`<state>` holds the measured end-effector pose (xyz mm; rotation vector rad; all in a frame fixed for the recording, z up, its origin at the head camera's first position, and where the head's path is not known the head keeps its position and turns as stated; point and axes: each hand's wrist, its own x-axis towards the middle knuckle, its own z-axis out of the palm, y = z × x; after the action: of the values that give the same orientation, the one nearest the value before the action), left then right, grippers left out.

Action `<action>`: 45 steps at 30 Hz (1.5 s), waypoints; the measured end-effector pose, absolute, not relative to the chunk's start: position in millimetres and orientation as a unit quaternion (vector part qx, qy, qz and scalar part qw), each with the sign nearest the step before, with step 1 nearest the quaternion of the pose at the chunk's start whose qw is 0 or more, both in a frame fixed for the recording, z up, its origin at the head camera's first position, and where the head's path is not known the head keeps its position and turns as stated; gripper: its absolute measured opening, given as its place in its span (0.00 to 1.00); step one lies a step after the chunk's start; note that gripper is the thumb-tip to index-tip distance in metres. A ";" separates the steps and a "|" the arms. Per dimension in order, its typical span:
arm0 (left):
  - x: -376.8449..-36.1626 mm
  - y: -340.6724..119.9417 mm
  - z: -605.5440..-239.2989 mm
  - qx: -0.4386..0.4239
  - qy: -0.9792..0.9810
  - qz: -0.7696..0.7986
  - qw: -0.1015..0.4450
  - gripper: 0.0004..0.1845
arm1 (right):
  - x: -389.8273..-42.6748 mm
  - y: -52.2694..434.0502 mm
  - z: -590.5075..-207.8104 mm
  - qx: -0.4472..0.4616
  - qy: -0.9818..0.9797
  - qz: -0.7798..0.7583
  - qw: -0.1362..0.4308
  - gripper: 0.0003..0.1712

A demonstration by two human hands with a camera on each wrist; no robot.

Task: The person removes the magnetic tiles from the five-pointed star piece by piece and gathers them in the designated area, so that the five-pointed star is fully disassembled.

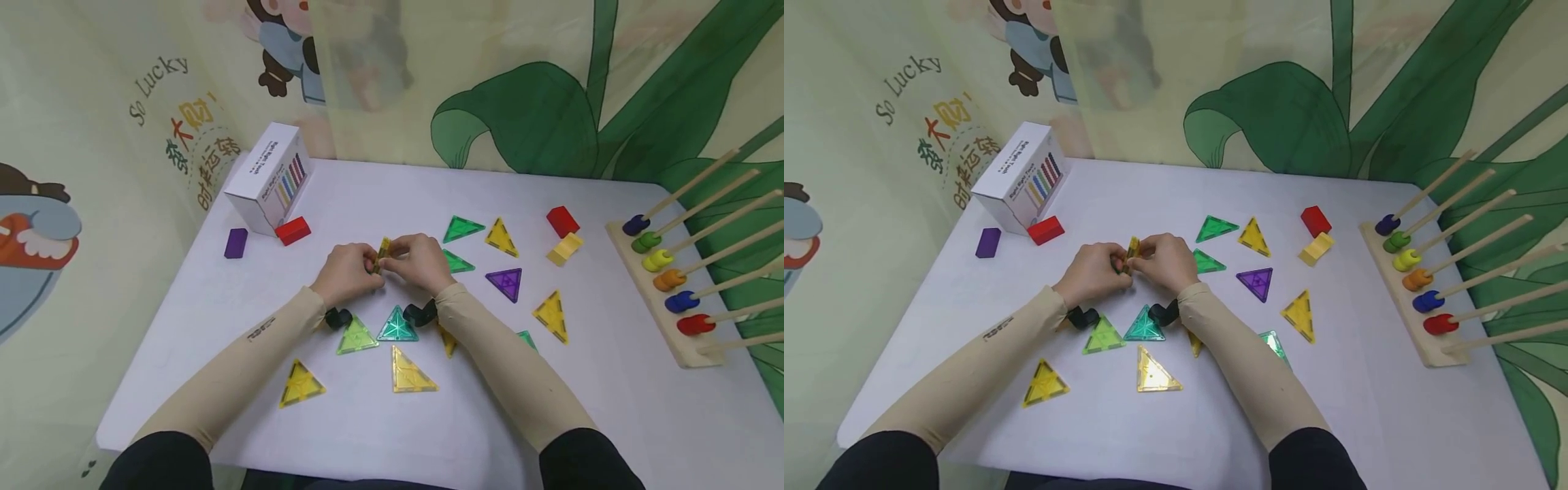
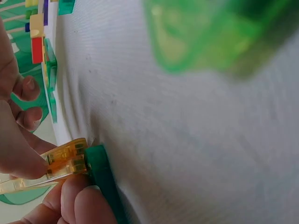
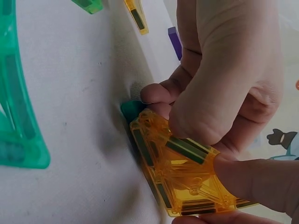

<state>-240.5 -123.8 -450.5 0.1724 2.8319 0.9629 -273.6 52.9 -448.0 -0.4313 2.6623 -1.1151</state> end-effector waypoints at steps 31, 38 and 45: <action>-234.6 -136.0 -446.7 0.057 0.929 0.345 0.125 0.05 | -296.4 73.1 -443.5 -0.050 0.911 -0.390 0.124 0.18; -235.0 -131.2 -447.2 0.037 0.938 0.324 0.115 0.14 | -313.5 79.0 -443.7 -0.021 0.928 -0.350 0.124 0.18; -234.6 -130.6 -444.9 0.037 0.938 0.323 0.121 0.13 | -325.7 77.9 -444.1 -0.020 0.937 -0.329 0.113 0.17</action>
<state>-234.6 -130.6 -444.9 0.1072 2.7404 0.9423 -325.7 77.9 -444.1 -0.0597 2.7492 -0.9645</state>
